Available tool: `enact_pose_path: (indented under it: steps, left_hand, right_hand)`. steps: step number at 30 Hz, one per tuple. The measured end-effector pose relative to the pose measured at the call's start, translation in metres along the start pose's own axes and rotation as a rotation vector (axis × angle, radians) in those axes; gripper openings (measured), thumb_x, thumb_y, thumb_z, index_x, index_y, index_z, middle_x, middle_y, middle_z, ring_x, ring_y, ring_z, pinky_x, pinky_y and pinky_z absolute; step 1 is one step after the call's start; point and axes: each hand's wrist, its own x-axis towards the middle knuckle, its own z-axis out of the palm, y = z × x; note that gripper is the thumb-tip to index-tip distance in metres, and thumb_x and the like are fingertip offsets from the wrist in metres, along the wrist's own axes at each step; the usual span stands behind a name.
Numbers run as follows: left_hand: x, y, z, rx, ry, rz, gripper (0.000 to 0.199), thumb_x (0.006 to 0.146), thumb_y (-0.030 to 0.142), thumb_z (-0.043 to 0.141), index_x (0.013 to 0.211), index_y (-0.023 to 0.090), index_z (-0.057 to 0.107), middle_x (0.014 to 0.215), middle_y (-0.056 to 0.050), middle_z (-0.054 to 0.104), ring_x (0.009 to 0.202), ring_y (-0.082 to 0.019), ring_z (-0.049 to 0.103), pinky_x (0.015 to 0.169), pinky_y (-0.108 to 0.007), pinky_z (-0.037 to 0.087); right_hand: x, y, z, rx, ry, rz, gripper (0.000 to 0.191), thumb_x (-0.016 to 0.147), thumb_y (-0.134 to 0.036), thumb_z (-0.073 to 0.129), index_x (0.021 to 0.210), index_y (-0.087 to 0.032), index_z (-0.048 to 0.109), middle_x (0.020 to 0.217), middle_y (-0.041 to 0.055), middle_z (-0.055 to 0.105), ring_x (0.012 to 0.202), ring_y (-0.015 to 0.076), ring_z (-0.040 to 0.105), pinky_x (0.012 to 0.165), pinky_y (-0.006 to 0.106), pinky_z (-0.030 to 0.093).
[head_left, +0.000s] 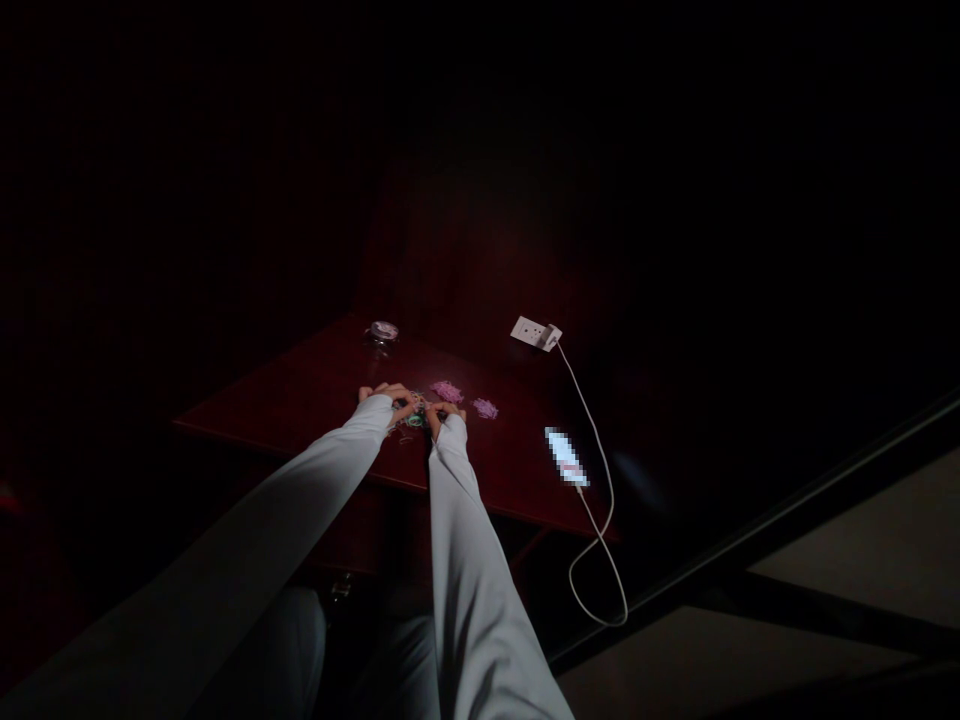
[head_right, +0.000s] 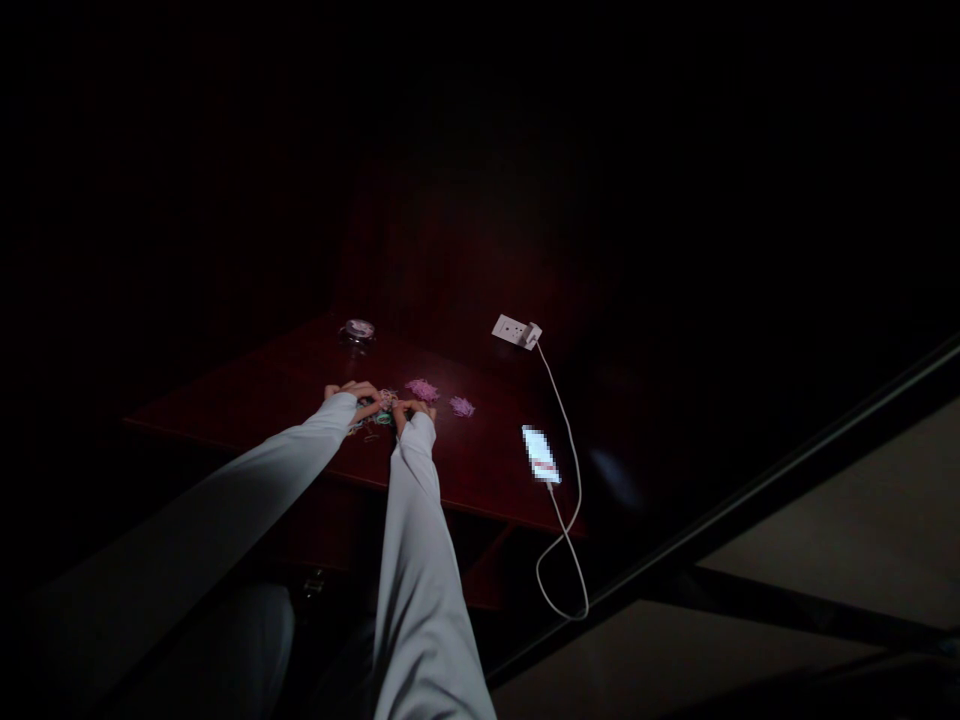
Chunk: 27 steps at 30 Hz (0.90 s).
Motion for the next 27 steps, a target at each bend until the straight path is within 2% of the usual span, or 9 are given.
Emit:
enact_pose_path:
  steps: [10, 16, 21, 27]
  left_hand:
    - [-0.003, 0.011, -0.008, 0.004, -0.024, -0.024, 0.009, 0.092, 0.029, 0.076, 0.084, 0.028, 0.080, 0.112, 0.002, 0.084, 0.108, -0.024, 0.066, 0.100, -0.042, 0.032]
    - [-0.005, 0.013, -0.008, 0.015, -0.006, 0.016, 0.011, 0.088, 0.028, 0.075, 0.079, 0.024, 0.078, 0.105, 0.000, 0.084, 0.098, -0.024, 0.064, 0.098, -0.045, 0.032]
    - [-0.005, 0.013, -0.009, 0.025, 0.006, 0.025, 0.010, 0.089, 0.028, 0.075, 0.080, 0.024, 0.077, 0.104, -0.002, 0.084, 0.099, -0.024, 0.064, 0.099, -0.046, 0.032]
    - [-0.003, 0.012, -0.010, 0.053, 0.025, -0.009, 0.010, 0.090, 0.026, 0.074, 0.080, 0.025, 0.075, 0.103, -0.001, 0.083, 0.100, -0.023, 0.065, 0.096, -0.043, 0.032]
  right_hand:
    - [0.000, -0.002, 0.000, -0.052, -0.041, -0.023, 0.017, 0.091, -0.019, 0.073, 0.077, -0.026, 0.075, 0.093, 0.0027, 0.079, 0.098, 0.0218, 0.065, 0.090, 0.029, 0.055]
    - [-0.001, -0.006, -0.002, -0.085, -0.041, -0.014, 0.019, 0.086, -0.016, 0.073, 0.071, -0.026, 0.071, 0.087, 0.0021, 0.076, 0.096, 0.0215, 0.065, 0.091, 0.029, 0.054]
    - [-0.004, -0.010, -0.005, -0.043, -0.025, -0.005, 0.018, 0.085, -0.017, 0.071, 0.070, -0.026, 0.068, 0.089, 0.0031, 0.077, 0.098, 0.0228, 0.064, 0.093, 0.030, 0.055]
    - [-0.004, -0.012, -0.007, -0.053, -0.096, -0.012, 0.016, 0.089, -0.020, 0.073, 0.075, -0.026, 0.072, 0.098, 0.0023, 0.080, 0.103, 0.0215, 0.067, 0.095, 0.029, 0.055]
